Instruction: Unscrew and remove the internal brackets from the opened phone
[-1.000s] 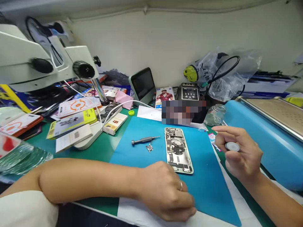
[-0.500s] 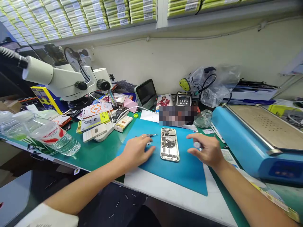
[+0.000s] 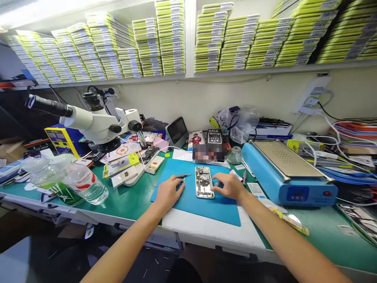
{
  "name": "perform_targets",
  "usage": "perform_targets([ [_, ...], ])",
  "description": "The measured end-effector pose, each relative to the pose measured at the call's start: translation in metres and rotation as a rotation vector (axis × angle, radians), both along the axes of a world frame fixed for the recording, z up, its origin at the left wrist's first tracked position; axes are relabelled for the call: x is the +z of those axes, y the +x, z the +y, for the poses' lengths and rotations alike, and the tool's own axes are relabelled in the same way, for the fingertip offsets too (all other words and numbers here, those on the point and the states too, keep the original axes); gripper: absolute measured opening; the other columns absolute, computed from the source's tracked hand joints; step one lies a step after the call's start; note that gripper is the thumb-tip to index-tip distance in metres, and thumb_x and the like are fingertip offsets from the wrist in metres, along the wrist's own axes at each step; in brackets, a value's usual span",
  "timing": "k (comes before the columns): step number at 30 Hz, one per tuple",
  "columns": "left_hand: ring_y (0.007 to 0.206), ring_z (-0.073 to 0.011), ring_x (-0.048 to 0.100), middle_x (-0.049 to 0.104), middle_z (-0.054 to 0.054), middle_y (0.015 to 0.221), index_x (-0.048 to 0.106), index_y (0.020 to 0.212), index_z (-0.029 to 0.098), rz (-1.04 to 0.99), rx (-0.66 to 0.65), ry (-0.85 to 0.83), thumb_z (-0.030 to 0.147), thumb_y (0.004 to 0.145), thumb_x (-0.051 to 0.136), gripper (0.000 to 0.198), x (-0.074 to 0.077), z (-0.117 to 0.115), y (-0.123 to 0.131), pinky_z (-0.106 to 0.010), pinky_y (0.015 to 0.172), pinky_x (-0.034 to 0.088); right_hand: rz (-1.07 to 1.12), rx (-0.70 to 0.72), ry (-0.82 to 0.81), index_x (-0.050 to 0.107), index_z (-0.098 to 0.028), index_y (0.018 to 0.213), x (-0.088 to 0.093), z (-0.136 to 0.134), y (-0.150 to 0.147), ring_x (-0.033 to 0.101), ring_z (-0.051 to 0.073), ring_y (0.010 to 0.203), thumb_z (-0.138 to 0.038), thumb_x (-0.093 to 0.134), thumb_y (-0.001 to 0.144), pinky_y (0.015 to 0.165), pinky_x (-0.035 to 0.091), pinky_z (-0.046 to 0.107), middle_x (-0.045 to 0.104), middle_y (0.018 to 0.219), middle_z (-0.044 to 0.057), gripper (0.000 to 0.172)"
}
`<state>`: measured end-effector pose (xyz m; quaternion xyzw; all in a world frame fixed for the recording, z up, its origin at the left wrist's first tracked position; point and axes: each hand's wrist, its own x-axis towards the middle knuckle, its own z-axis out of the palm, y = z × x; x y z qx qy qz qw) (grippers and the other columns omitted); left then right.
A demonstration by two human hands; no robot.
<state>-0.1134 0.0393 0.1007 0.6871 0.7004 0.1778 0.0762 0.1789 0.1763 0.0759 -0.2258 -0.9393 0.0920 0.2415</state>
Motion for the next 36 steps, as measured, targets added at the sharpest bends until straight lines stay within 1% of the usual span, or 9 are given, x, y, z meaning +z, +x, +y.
perform_targets([
  [6,0.101,-0.0206,0.069,0.068,-0.008,0.122,0.066,0.124,0.019,-0.040,-0.042,0.013,0.038,0.104,0.064,0.028,-0.002,0.001,-0.002,-0.041,0.088,0.061,-0.091,-0.116,0.023,0.064,-0.019,0.130,-0.001,-0.005,-0.001,0.070,0.024,0.110,-0.038,0.066,0.101,0.092,0.061,0.045,0.067,0.131,0.010,0.035],
  [10,0.103,-0.0212,0.068,0.067,-0.009,0.123,0.066,0.123,0.019,-0.065,-0.095,0.013,0.038,0.103,0.065,0.027,-0.001,0.001,-0.004,-0.042,0.089,0.061,-0.116,-0.191,0.034,0.064,-0.019,0.131,0.001,-0.005,-0.003,0.069,0.024,0.111,-0.038,0.066,0.101,0.094,0.061,0.046,0.067,0.133,0.010,0.036],
  [21,0.106,-0.0221,0.068,0.065,-0.010,0.129,0.065,0.125,0.019,-0.149,-0.242,0.044,0.038,0.103,0.066,0.029,-0.001,0.000,-0.010,-0.043,0.091,0.060,-0.149,-0.177,0.087,0.064,-0.020,0.131,0.008,-0.003,-0.007,0.069,0.024,0.111,-0.038,0.066,0.101,0.094,0.061,0.046,0.066,0.133,0.010,0.035],
  [27,0.106,-0.0224,0.068,0.067,-0.009,0.125,0.066,0.124,0.019,-0.239,-0.314,0.044,0.039,0.103,0.066,0.029,-0.007,0.004,-0.015,-0.044,0.092,0.060,-0.102,-0.190,0.130,0.064,-0.020,0.130,0.009,-0.007,-0.008,0.069,0.023,0.111,-0.038,0.065,0.102,0.094,0.061,0.045,0.067,0.133,0.010,0.034],
  [32,0.102,-0.0218,0.069,0.067,-0.009,0.124,0.063,0.129,0.019,-0.366,-0.332,0.040,0.040,0.103,0.065,0.033,-0.011,0.006,-0.018,-0.043,0.089,0.061,0.010,-0.241,0.192,0.064,-0.020,0.130,0.014,-0.011,-0.009,0.069,0.024,0.111,-0.038,0.065,0.102,0.094,0.061,0.046,0.066,0.134,0.010,0.034],
  [34,0.101,-0.0216,0.069,0.067,-0.009,0.123,0.062,0.131,0.019,-0.433,-0.326,0.045,0.040,0.103,0.065,0.035,-0.011,0.008,-0.019,-0.042,0.088,0.061,0.068,-0.275,0.220,0.064,-0.020,0.130,0.018,-0.018,-0.012,0.069,0.024,0.112,-0.038,0.065,0.101,0.094,0.061,0.046,0.066,0.134,0.010,0.034],
  [36,0.100,-0.0213,0.069,0.067,-0.009,0.123,0.062,0.131,0.019,-0.504,-0.321,0.048,0.040,0.103,0.065,0.035,-0.012,0.009,-0.021,-0.041,0.087,0.061,0.121,-0.299,0.239,0.064,-0.020,0.130,0.021,-0.030,-0.021,0.069,0.024,0.112,-0.038,0.065,0.101,0.095,0.061,0.046,0.066,0.134,0.010,0.034],
])
